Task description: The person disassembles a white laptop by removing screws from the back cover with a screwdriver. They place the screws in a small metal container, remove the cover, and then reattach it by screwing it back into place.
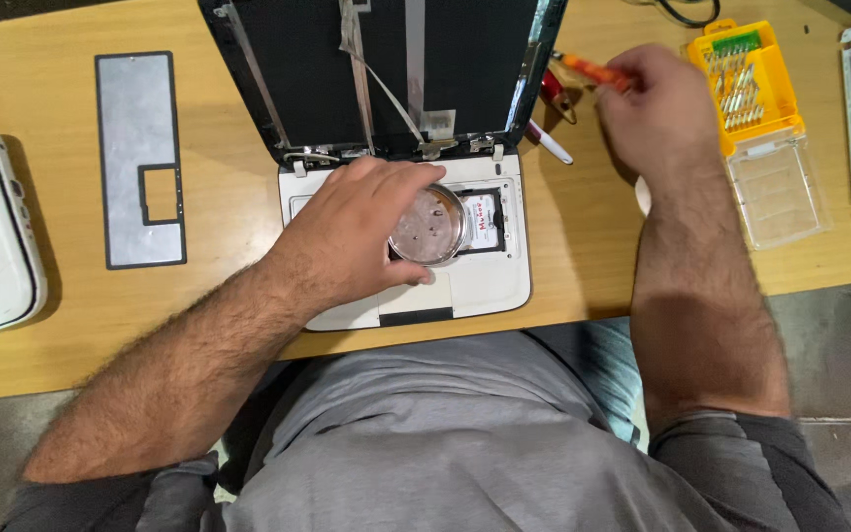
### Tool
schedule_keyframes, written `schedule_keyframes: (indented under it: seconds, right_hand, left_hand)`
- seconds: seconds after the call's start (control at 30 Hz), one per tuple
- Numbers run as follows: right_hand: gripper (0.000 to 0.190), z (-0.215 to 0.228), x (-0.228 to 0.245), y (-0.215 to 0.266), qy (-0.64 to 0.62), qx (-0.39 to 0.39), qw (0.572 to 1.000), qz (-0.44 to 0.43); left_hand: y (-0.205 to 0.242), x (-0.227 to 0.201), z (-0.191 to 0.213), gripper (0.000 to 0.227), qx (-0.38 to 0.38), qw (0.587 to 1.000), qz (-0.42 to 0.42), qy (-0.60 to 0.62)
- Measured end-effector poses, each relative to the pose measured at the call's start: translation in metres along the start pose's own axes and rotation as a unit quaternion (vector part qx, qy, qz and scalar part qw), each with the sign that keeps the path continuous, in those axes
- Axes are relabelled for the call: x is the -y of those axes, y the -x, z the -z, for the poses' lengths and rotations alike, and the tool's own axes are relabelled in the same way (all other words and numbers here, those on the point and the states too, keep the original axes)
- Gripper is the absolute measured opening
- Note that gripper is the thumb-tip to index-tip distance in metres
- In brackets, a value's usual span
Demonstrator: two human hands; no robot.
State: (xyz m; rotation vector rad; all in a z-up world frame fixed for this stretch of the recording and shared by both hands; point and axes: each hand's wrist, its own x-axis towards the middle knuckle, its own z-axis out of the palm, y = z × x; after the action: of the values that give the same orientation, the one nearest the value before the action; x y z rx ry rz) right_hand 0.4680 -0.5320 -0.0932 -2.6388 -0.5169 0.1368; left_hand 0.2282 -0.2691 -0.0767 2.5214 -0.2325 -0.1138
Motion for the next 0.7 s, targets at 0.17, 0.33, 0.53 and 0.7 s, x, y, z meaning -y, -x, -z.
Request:
schedule_keyframes:
  seconds: [0.17,0.33,0.53,0.7]
  right_hand:
    - [0.022,0.010,-0.016,0.011,-0.226,-0.168,0.929,0.241]
    - [0.022,0.024,0.035,0.038,-0.394,-0.198,0.861,0.255]
    - [0.028,-0.009,0.098,0.050,-0.455,-0.125,0.743,0.475]
    - [0.017,-0.047,0.092,0.066,-0.498,0.007,0.758,0.421]
  left_hand:
    - [0.005,0.016,-0.010,0.110,-0.031,0.999,-0.016,0.013]
    - [0.010,0.025,-0.008,0.113,-0.053,0.998,-0.040,0.016]
    - [0.011,0.035,0.000,0.119,-0.036,0.999,-0.030,0.024]
    - [0.011,0.042,-0.002,0.121,-0.042,0.998,-0.030,0.038]
